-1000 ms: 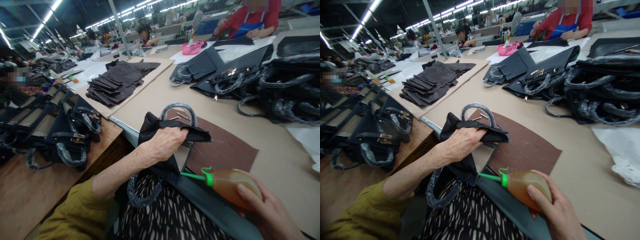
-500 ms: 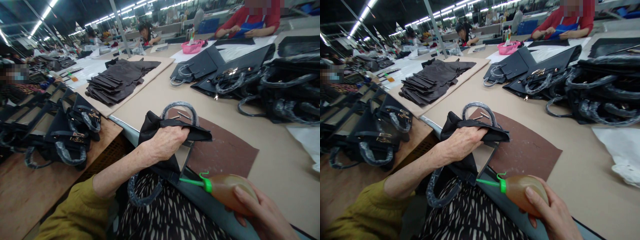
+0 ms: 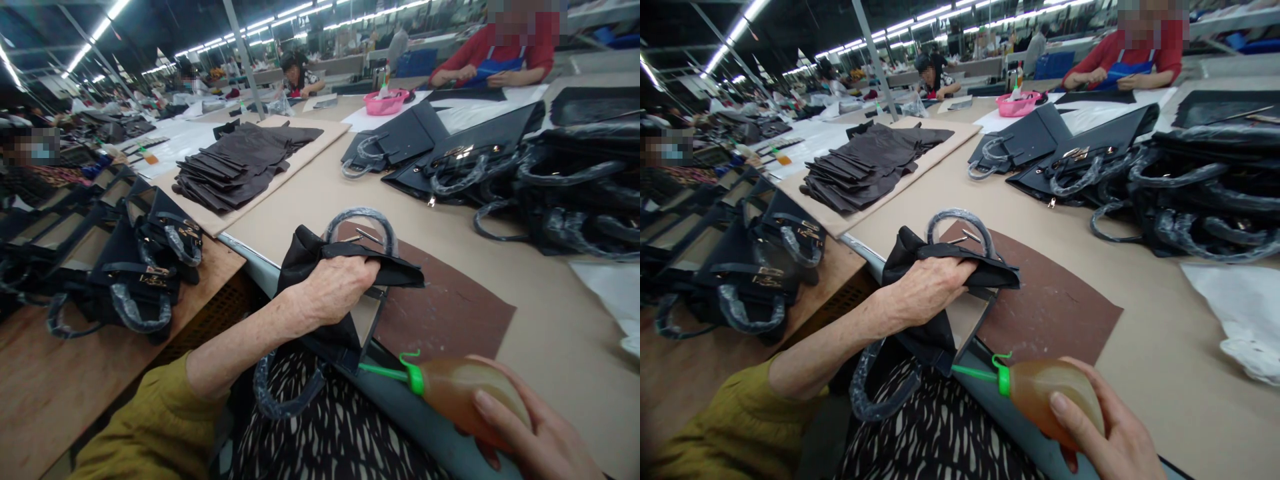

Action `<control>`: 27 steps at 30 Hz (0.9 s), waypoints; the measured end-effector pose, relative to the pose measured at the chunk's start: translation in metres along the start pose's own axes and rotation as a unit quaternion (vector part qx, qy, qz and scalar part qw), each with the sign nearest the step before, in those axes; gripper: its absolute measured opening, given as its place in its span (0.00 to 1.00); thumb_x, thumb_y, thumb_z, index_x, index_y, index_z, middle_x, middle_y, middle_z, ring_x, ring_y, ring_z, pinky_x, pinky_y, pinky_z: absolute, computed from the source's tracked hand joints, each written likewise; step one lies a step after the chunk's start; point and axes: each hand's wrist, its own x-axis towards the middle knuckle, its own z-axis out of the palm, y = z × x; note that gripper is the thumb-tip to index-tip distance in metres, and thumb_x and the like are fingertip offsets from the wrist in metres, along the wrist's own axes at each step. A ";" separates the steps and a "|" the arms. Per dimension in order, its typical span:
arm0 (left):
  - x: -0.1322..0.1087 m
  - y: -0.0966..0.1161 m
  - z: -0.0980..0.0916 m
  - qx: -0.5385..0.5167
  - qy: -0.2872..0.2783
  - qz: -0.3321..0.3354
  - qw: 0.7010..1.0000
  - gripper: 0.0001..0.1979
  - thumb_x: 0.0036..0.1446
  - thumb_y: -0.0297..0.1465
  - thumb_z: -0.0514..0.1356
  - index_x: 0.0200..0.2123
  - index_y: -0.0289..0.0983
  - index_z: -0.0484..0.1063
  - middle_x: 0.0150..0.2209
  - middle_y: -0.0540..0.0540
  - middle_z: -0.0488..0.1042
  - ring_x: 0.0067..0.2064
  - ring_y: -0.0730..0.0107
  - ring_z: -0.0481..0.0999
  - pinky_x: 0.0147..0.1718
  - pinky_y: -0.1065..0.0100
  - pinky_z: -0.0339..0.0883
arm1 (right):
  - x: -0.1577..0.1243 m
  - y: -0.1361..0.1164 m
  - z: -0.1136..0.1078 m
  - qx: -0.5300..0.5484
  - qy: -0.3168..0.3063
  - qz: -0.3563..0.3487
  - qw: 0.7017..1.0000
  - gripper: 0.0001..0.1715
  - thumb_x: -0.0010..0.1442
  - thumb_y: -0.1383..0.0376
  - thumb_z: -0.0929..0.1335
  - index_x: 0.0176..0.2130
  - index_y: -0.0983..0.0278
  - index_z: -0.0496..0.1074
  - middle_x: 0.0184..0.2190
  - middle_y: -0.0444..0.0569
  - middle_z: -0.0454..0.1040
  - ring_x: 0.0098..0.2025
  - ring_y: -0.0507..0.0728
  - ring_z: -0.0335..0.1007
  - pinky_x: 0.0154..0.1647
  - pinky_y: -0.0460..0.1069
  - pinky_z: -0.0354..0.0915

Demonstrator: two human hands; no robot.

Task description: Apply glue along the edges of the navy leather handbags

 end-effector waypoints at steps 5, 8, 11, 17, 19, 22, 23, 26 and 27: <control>0.000 0.001 -0.001 0.000 -0.012 -0.005 1.000 0.16 0.60 0.22 0.53 0.52 0.32 0.62 0.47 0.37 0.73 0.45 0.56 0.76 0.43 0.57 0.73 | 0.020 0.015 -0.022 0.004 -0.060 0.034 0.998 0.37 0.47 0.39 0.71 0.48 0.60 0.73 0.26 0.48 0.77 0.22 0.64 0.73 0.19 0.52 0.70; 0.000 0.000 -0.001 -0.006 -0.010 -0.004 1.000 0.16 0.59 0.22 0.53 0.51 0.32 0.62 0.46 0.37 0.73 0.43 0.56 0.76 0.41 0.56 0.74 | 0.029 0.010 -0.024 -0.018 -0.014 -0.002 1.000 0.38 0.46 0.41 0.73 0.49 0.59 0.72 0.35 0.49 0.79 0.32 0.66 0.77 0.26 0.52 0.73; 0.001 0.000 -0.002 -0.006 -0.015 0.000 1.000 0.16 0.59 0.21 0.52 0.50 0.32 0.62 0.45 0.38 0.73 0.44 0.56 0.76 0.41 0.57 0.73 | 0.034 -0.005 -0.017 -0.027 0.007 -0.028 0.999 0.40 0.44 0.40 0.73 0.49 0.60 0.69 0.34 0.49 0.79 0.34 0.66 0.77 0.30 0.52 0.74; 0.002 -0.002 -0.004 -0.003 -0.003 0.006 1.000 0.15 0.58 0.20 0.52 0.49 0.32 0.63 0.45 0.37 0.73 0.42 0.57 0.76 0.39 0.59 0.74 | 0.045 -0.030 -0.007 -0.074 0.066 -0.039 0.994 0.44 0.42 0.34 0.69 0.47 0.60 0.70 0.32 0.50 0.77 0.31 0.66 0.75 0.27 0.55 0.71; 0.004 -0.003 -0.004 -0.002 0.006 0.011 1.000 0.15 0.58 0.20 0.51 0.49 0.32 0.63 0.44 0.37 0.73 0.42 0.58 0.76 0.39 0.60 0.74 | 0.050 -0.029 -0.005 -0.087 0.078 -0.059 0.991 0.43 0.42 0.34 0.69 0.47 0.61 0.70 0.30 0.49 0.76 0.28 0.66 0.74 0.27 0.56 0.70; 0.008 -0.006 -0.006 -0.002 0.010 0.004 1.000 0.13 0.59 0.22 0.52 0.48 0.32 0.65 0.44 0.38 0.74 0.41 0.57 0.77 0.38 0.60 0.74 | 0.056 -0.021 -0.004 -0.094 0.093 -0.089 0.987 0.43 0.44 0.35 0.69 0.48 0.61 0.69 0.29 0.49 0.75 0.27 0.64 0.73 0.26 0.55 0.69; 0.009 -0.007 -0.006 -0.002 0.008 0.000 1.000 0.12 0.59 0.22 0.52 0.47 0.33 0.65 0.43 0.38 0.74 0.41 0.57 0.77 0.38 0.60 0.74 | 0.058 -0.018 -0.003 -0.094 0.094 -0.097 0.986 0.43 0.44 0.36 0.69 0.48 0.62 0.69 0.29 0.49 0.75 0.27 0.64 0.73 0.25 0.54 0.69; 0.013 -0.010 -0.010 -0.001 -0.001 -0.007 1.000 0.12 0.58 0.23 0.55 0.47 0.33 0.66 0.42 0.39 0.75 0.41 0.56 0.77 0.38 0.60 0.74 | 0.062 -0.009 -0.001 -0.088 0.092 -0.141 0.982 0.40 0.47 0.38 0.70 0.49 0.62 0.67 0.34 0.50 0.74 0.29 0.63 0.73 0.27 0.53 0.70; 0.014 -0.011 -0.012 0.000 -0.002 -0.006 1.000 0.12 0.58 0.24 0.56 0.47 0.33 0.66 0.42 0.39 0.75 0.41 0.56 0.77 0.38 0.60 0.74 | 0.063 -0.007 0.001 -0.087 0.089 -0.166 0.978 0.38 0.49 0.40 0.70 0.49 0.61 0.67 0.36 0.50 0.74 0.31 0.63 0.74 0.29 0.53 0.71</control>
